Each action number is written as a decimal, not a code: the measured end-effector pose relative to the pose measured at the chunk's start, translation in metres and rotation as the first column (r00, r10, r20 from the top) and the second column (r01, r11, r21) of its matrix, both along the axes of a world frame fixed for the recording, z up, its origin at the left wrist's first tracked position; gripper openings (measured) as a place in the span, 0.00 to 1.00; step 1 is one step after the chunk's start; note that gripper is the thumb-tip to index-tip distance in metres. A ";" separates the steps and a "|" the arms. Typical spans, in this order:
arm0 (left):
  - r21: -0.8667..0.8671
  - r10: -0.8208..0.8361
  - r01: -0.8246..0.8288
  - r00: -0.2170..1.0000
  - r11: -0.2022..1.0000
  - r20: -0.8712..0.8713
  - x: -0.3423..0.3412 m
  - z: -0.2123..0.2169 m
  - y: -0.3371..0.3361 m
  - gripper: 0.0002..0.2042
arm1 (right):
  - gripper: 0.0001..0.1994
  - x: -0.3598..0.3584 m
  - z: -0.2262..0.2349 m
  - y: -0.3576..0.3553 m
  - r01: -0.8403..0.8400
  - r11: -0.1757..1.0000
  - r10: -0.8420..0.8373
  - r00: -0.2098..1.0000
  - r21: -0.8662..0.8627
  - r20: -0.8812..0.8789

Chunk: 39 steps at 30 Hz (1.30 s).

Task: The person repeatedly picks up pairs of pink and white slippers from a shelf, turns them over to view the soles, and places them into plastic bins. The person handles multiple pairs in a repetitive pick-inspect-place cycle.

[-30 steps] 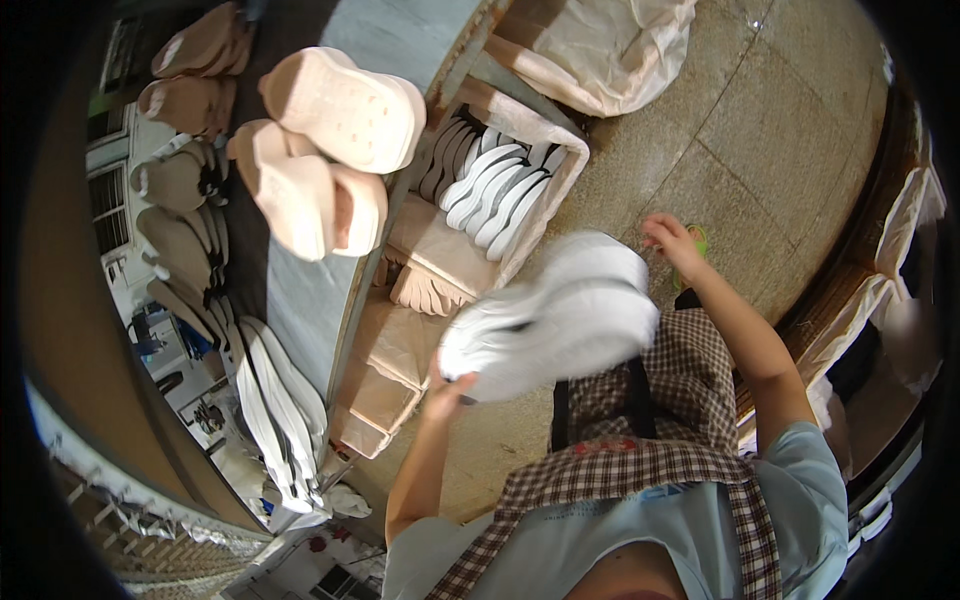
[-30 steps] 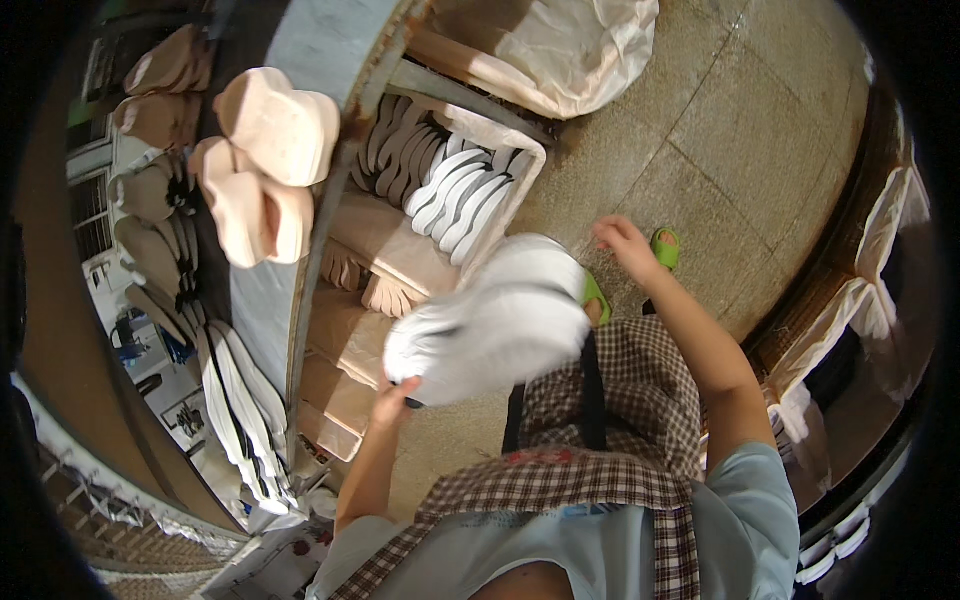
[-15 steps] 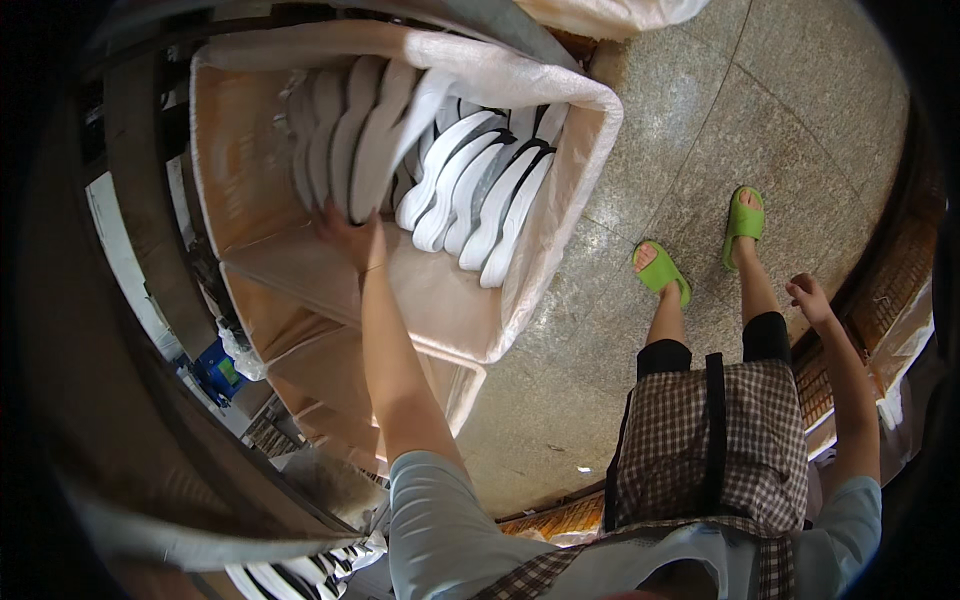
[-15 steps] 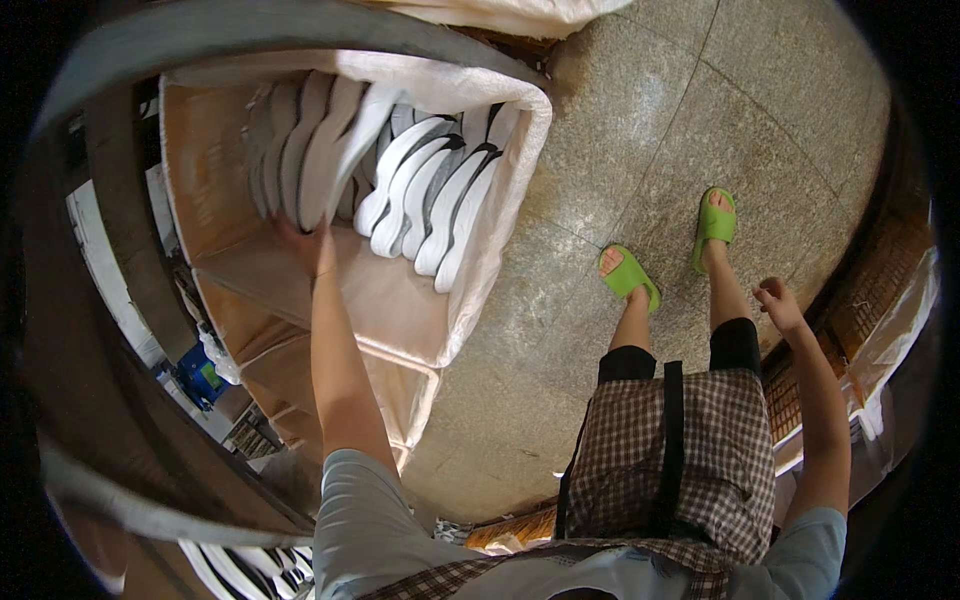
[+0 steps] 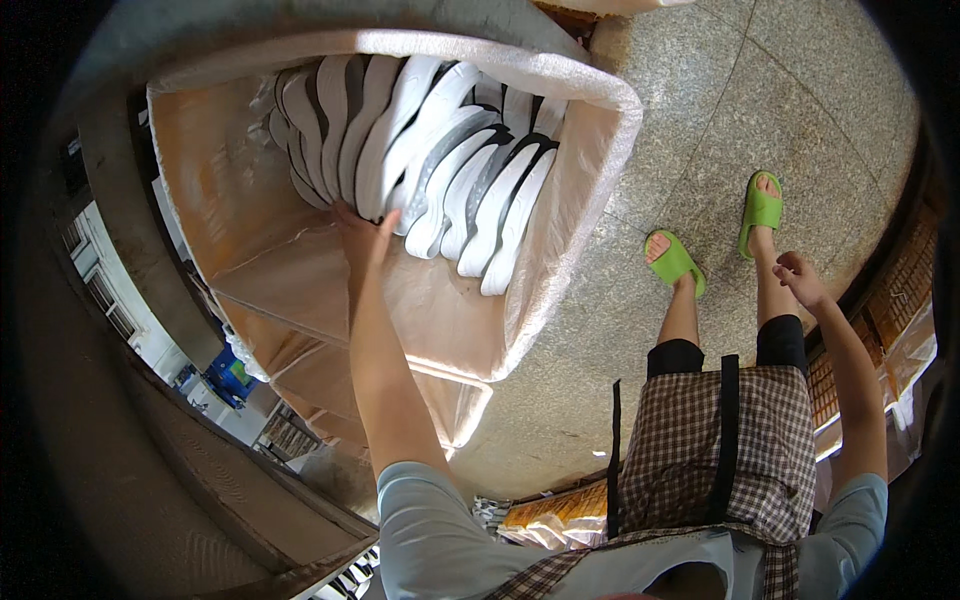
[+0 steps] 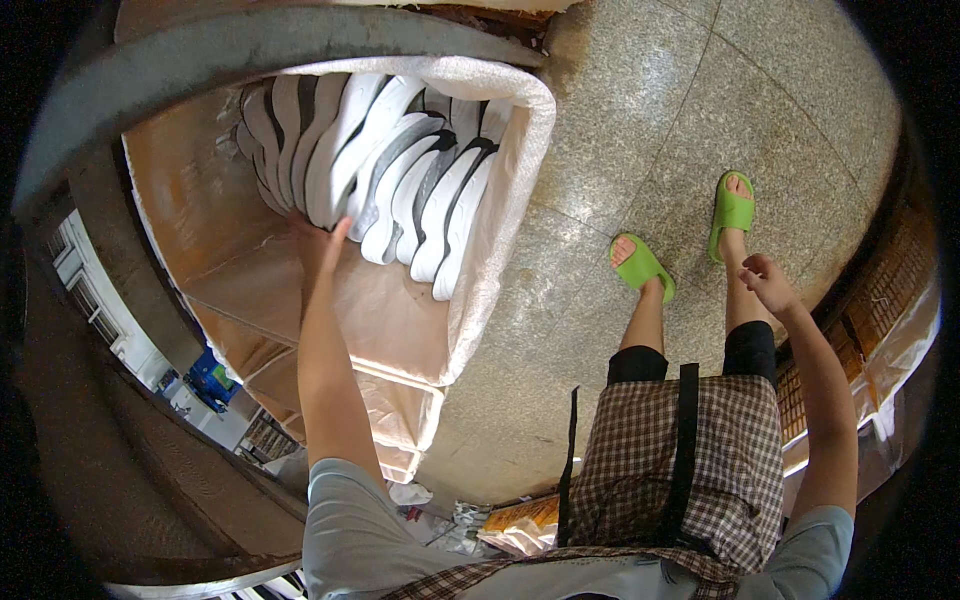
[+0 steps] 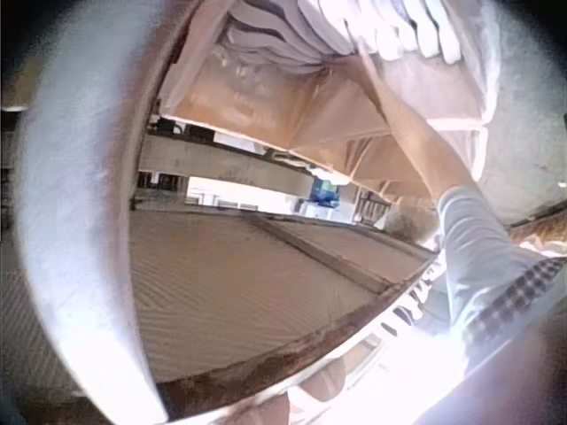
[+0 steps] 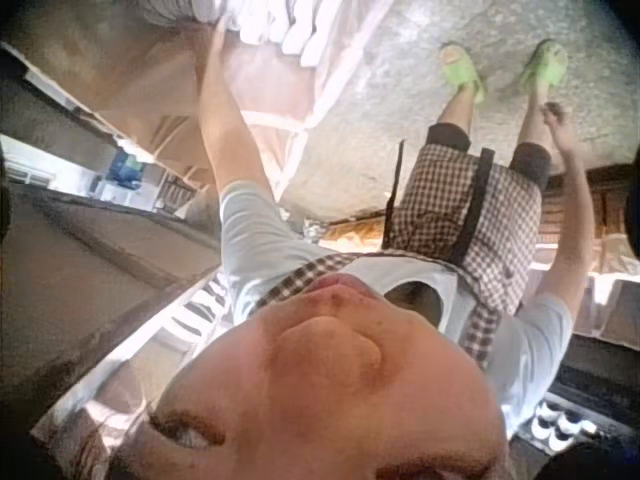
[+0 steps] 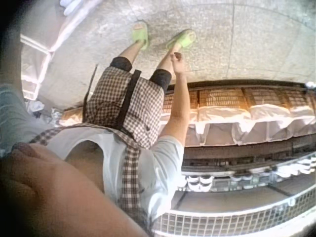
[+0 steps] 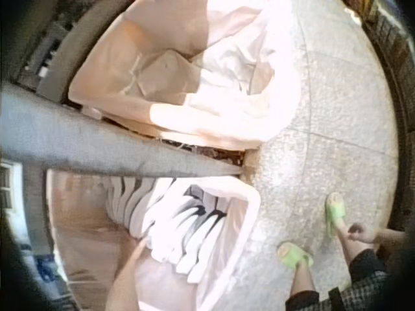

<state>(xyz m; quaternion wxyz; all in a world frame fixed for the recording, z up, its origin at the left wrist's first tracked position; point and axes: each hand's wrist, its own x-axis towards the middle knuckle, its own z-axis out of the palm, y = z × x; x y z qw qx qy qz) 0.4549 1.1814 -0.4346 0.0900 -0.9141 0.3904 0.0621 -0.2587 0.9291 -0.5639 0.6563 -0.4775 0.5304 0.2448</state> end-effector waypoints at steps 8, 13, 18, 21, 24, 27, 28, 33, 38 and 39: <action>-0.301 0.160 -0.285 0.911 0.910 -0.380 -0.007 0.002 -0.011 0.41 | 0.16 0.026 0.016 0.018 0.035 0.999 -0.038 0.993 0.023 0.116; 0.160 0.164 -0.133 0.965 0.978 -0.204 -0.022 0.027 -0.020 0.40 | 0.18 -0.007 0.005 0.017 0.195 0.978 -0.198 0.979 0.070 0.042; 0.440 0.414 -0.351 0.909 0.827 -0.053 -0.008 0.031 -0.046 0.44 | 0.17 -0.028 0.010 0.012 -0.060 0.994 0.060 0.998 -0.091 -0.010; 0.438 0.323 -0.347 0.937 0.830 0.129 -0.026 0.024 -0.030 0.46 | 0.15 -0.031 0.022 0.005 0.117 0.992 -0.117 0.993 -0.043 0.012; 0.036 0.370 -0.370 0.929 0.928 0.001 -0.076 0.031 -0.012 0.43 | 0.14 -0.041 0.036 -0.005 0.135 0.986 -0.133 0.991 -0.093 0.027; -0.095 0.099 -0.106 0.992 0.990 -0.075 -0.170 0.059 -0.028 0.37 | 0.12 -0.058 0.054 -0.015 0.251 0.960 -0.242 0.967 -0.124 0.085; -0.080 0.070 -0.089 0.975 0.993 -0.212 -0.202 0.078 -0.043 0.34 | 0.12 -0.065 0.061 -0.018 0.277 0.949 -0.264 0.959 -0.147 0.104; -0.102 -0.405 0.496 0.554 0.862 -0.727 -0.339 0.229 -0.134 0.33 | 0.08 -0.110 0.128 -0.008 0.476 0.864 -0.447 0.876 -0.168 0.184; -0.160 -0.440 0.528 0.462 0.834 -0.770 -0.404 0.393 -0.196 0.32 | 0.08 -0.148 0.227 0.038 0.539 0.827 -0.519 0.841 -0.158 0.151; -0.199 -0.483 0.534 0.468 0.822 -0.741 -0.413 0.416 -0.212 0.32 | 0.08 -0.164 0.246 0.035 0.553 0.813 -0.536 0.833 -0.180 0.140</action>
